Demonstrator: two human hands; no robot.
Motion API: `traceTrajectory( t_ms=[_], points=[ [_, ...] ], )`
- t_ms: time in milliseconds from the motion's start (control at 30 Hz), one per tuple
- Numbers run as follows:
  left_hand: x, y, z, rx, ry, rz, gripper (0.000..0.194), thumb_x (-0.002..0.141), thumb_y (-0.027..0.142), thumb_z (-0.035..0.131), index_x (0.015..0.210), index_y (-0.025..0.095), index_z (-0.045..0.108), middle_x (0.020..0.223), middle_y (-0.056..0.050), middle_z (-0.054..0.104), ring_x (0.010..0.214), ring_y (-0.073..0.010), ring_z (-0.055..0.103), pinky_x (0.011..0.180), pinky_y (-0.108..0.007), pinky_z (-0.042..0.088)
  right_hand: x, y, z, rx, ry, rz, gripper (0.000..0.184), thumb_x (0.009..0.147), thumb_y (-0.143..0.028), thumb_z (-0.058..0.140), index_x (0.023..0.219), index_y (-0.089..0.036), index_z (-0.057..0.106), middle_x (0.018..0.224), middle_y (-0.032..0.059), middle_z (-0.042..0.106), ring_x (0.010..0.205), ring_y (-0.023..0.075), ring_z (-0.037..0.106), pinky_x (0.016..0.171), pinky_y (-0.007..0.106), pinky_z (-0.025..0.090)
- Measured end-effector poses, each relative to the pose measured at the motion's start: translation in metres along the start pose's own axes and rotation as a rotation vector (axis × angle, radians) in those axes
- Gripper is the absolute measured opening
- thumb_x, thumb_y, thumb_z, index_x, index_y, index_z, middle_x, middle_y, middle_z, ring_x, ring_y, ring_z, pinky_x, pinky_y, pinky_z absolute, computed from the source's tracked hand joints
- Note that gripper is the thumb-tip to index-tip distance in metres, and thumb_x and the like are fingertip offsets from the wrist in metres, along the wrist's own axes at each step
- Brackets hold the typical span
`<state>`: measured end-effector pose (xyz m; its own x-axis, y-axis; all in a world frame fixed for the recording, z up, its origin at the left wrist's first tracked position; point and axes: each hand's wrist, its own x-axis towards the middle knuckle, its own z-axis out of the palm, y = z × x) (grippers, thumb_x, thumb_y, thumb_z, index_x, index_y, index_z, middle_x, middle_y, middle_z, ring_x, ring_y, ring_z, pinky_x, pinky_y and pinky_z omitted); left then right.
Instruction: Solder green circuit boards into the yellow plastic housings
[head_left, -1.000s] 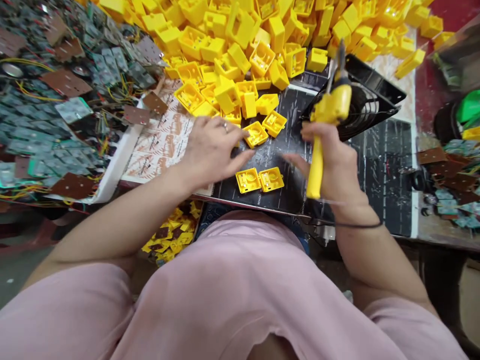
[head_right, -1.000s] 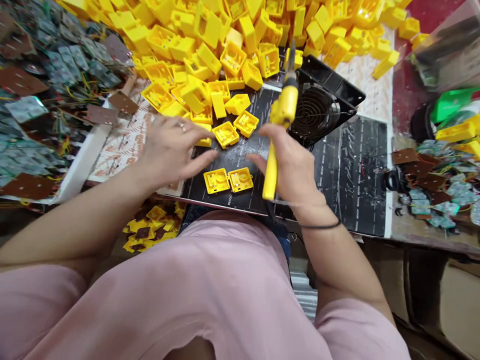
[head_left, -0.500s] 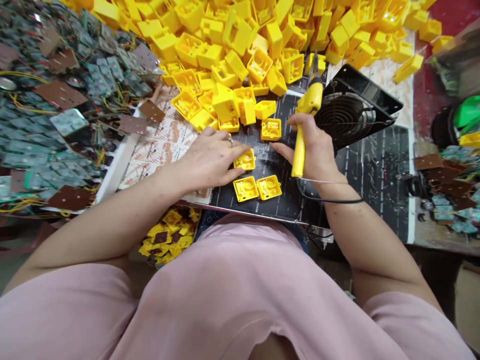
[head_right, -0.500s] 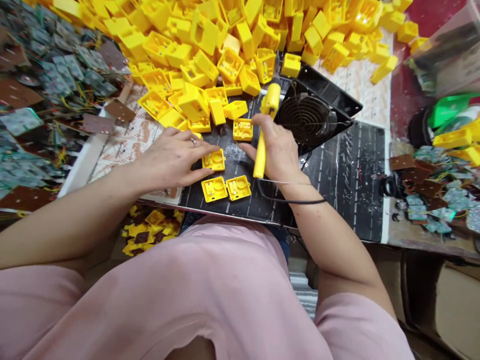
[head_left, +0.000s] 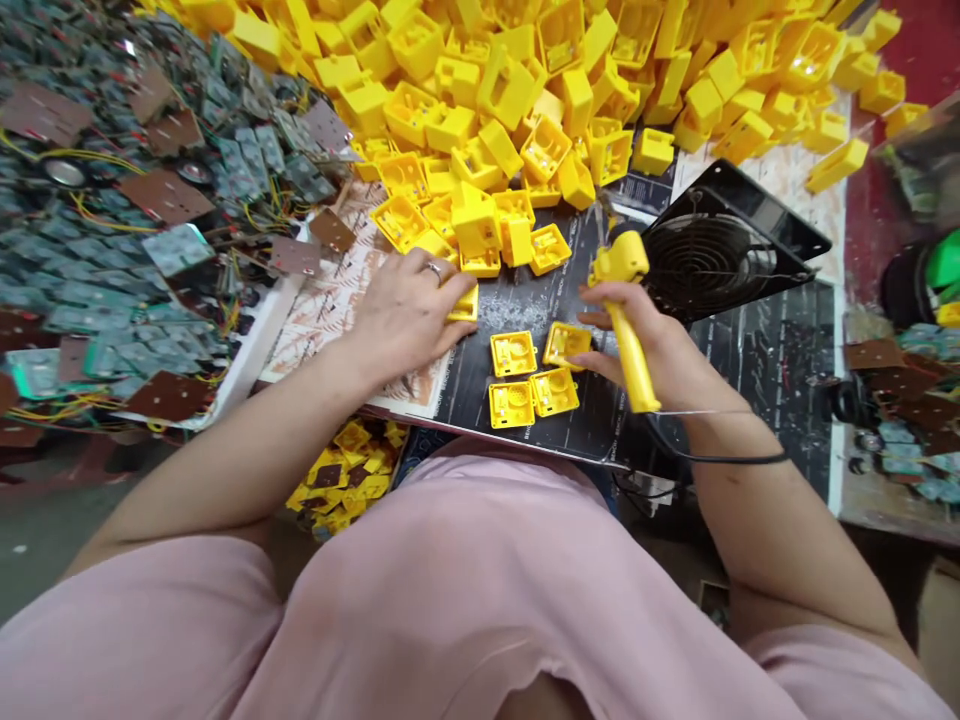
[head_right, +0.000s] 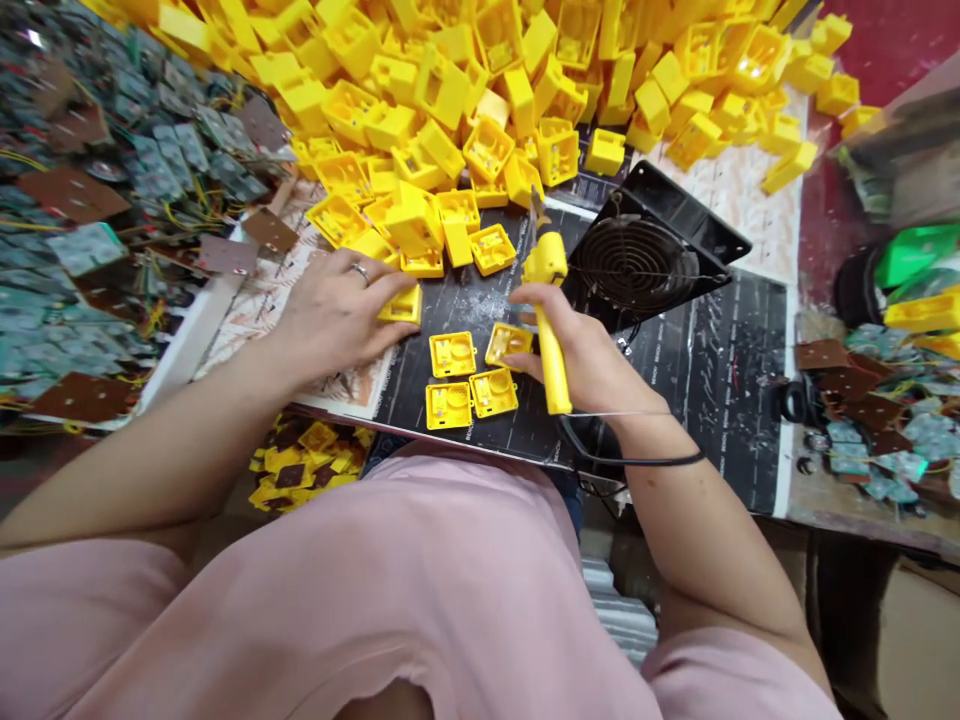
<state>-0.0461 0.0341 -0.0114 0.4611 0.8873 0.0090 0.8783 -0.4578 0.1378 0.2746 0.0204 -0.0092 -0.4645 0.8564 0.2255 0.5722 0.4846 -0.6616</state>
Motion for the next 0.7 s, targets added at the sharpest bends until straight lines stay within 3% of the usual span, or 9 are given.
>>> traceTrajectory(
  t_ms=[100,200,300,367,433,533,600,700],
  points=[
    [-0.008,0.0,-0.005,-0.24,-0.018,-0.039,0.064,0.103,0.062,0.04,0.145,0.02,0.065,0.115,-0.011,0.077,0.108,-0.0309,0.07,0.096,-0.043,0.055,0.013,-0.011,-0.002,-0.021,0.07,-0.055,0.046,0.101,-0.046,0.07,0.139,-0.03,0.048,0.147,0.0094,0.067,0.122,0.0256,0.076,0.098,0.039,0.067],
    [-0.016,0.002,-0.01,-0.409,-0.131,-0.077,0.067,0.105,0.059,0.028,0.148,0.021,0.062,0.09,-0.004,0.076,0.08,-0.0223,0.071,0.076,-0.032,0.054,0.056,-0.018,0.011,-0.249,0.066,-0.127,0.048,0.098,-0.032,0.076,0.139,-0.026,0.053,0.145,0.0105,0.069,0.132,0.0263,0.07,0.114,0.043,0.059],
    [-0.023,0.008,-0.013,-0.224,-0.213,-0.149,0.062,0.104,0.049,0.025,0.135,0.023,0.072,0.087,-0.005,0.077,0.08,-0.0244,0.074,0.073,-0.033,0.054,0.1,-0.02,0.027,-0.326,-0.06,-0.157,0.054,0.09,-0.018,0.08,0.14,-0.025,0.059,0.14,0.0069,0.072,0.136,0.0287,0.067,0.122,0.051,0.051],
    [-0.029,0.009,-0.015,-0.043,-0.249,-0.207,0.058,0.104,0.045,0.027,0.125,0.023,0.077,0.095,-0.009,0.08,0.091,-0.0294,0.077,0.077,-0.038,0.056,0.112,-0.02,0.031,-0.376,-0.097,-0.145,0.047,0.095,-0.014,0.07,0.14,-0.023,0.061,0.133,0.0088,0.074,0.13,0.0299,0.069,0.118,0.054,0.053],
    [-0.04,0.004,-0.016,0.029,-0.225,-0.223,0.058,0.105,0.042,0.028,0.127,0.021,0.078,0.115,-0.013,0.08,0.104,-0.0344,0.077,0.082,-0.044,0.059,0.108,-0.02,0.029,-0.419,-0.068,-0.115,0.043,0.099,-0.016,0.063,0.141,-0.019,0.06,0.127,0.0123,0.075,0.123,0.0308,0.07,0.112,0.054,0.056],
    [-0.059,-0.007,-0.013,-0.092,-0.077,-0.108,0.062,0.107,0.043,0.03,0.147,0.015,0.067,0.15,-0.02,0.066,0.127,-0.0378,0.07,0.101,-0.051,0.06,0.079,-0.022,0.025,-0.355,0.067,-0.085,0.045,0.094,-0.024,0.072,0.137,-0.021,0.059,0.12,0.0115,0.075,0.108,0.0272,0.074,0.099,0.045,0.062],
    [-0.068,-0.011,-0.007,-0.169,-0.012,0.03,0.062,0.107,0.049,0.039,0.148,0.011,0.065,0.151,-0.021,0.064,0.131,-0.0376,0.067,0.109,-0.052,0.058,0.059,-0.025,0.03,-0.115,0.151,-0.134,0.046,0.094,-0.031,0.077,0.135,-0.026,0.056,0.126,0.0074,0.074,0.104,0.0232,0.075,0.095,0.041,0.065],
    [-0.074,-0.007,0.002,-0.15,0.002,0.169,0.05,0.104,0.044,0.056,0.14,0.012,0.069,0.133,-0.017,0.075,0.118,-0.0344,0.071,0.102,-0.048,0.061,0.045,-0.027,0.049,0.25,0.072,-0.192,0.047,0.097,-0.04,0.076,0.136,-0.032,0.052,0.138,0.0041,0.069,0.117,0.0224,0.075,0.104,0.042,0.065]
  ],
)
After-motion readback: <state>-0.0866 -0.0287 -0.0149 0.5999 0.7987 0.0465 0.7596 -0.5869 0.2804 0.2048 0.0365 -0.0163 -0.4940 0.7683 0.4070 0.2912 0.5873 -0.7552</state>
